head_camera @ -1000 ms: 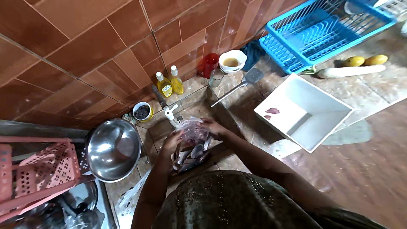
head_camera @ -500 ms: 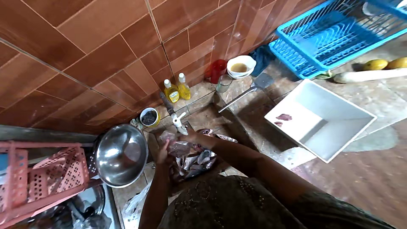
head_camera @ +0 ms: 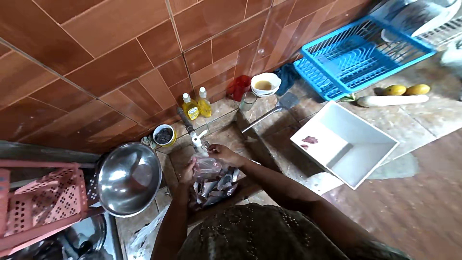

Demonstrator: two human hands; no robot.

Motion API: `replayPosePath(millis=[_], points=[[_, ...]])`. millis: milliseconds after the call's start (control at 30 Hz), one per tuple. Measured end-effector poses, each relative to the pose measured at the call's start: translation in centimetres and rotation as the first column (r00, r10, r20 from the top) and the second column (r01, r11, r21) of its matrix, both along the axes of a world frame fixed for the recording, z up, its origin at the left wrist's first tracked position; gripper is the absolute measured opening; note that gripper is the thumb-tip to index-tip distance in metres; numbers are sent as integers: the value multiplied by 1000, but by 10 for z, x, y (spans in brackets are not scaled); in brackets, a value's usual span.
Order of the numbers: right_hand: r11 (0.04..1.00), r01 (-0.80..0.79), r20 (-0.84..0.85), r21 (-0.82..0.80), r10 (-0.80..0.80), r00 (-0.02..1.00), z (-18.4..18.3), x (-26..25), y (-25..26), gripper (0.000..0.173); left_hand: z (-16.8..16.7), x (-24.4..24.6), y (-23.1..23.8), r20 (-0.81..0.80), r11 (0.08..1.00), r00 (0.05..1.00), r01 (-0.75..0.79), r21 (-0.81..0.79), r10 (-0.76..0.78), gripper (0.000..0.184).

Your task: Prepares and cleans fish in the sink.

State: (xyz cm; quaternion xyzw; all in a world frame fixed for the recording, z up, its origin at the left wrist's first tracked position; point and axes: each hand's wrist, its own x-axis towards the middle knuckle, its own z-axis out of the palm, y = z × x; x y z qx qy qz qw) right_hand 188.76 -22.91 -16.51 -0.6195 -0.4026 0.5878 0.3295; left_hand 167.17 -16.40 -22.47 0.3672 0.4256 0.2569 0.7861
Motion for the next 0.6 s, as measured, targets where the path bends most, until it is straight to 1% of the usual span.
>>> replayPosePath(millis=[33, 67, 100, 133, 167, 200, 233, 267, 300, 333, 433, 467, 533, 600], points=[[994, -84, 41, -65, 87, 995, 2, -2, 2, 51, 1, -1, -2, 17, 1000, 1000, 20, -5, -20, 29], [979, -158, 74, -126, 169, 983, 4, -5, 4, 54, 1, -1, -2, 25, 999, 999, 46, -6, -46, 31], [964, -212, 109, -158, 231, 967, 3, -8, 5, 51, 4, 0, -2, 27, 998, 998, 65, -6, -65, 32], [960, -230, 146, -159, 254, 956, 3, -9, 7, 45, 8, 2, -1, 11, 996, 996, 86, 13, -86, 32], [968, -213, 178, -132, 234, 956, 3, -9, 9, 40, 14, 6, 0, -34, 995, 995, 95, 42, -94, 29], [984, -161, 186, -78, 173, 967, 3, -7, 12, 34, 19, 10, 3, -93, 991, 990, 114, 68, -108, 26], [996, -95, 173, 4, 92, 981, 1, -4, 14, 29, 26, 12, 6, -164, 984, 976, 158, 82, -143, 32], [996, -34, 150, 84, 21, 988, 1, 0, 15, 25, 33, 14, 9, -210, 973, 958, 217, 81, -196, 45], [990, 21, 135, 141, -40, 990, 6, 4, 15, 22, 36, 18, 11, -232, 958, 941, 272, 92, -245, 52], [981, 67, 125, 182, -91, 988, 13, 8, 14, 19, 36, 22, 12, -251, 938, 925, 324, 122, -287, 52], [940, 207, 46, 272, -227, 973, 27, 25, 8, 15, 33, 35, 16, -348, 882, 866, 437, 179, -359, 40], [927, 246, 8, 284, -259, 966, 29, 32, 4, 16, 30, 39, 16, -388, 873, 850, 451, 188, -356, 36], [903, 326, -90, 281, -313, 945, 33, 44, -4, 17, 20, 44, 18, -475, 856, 813, 474, 207, -336, 33], [850, 470, -254, 238, -412, 875, 35, 50, -10, 14, 7, 43, 18, -572, 858, 769, 471, 204, -286, 32]])
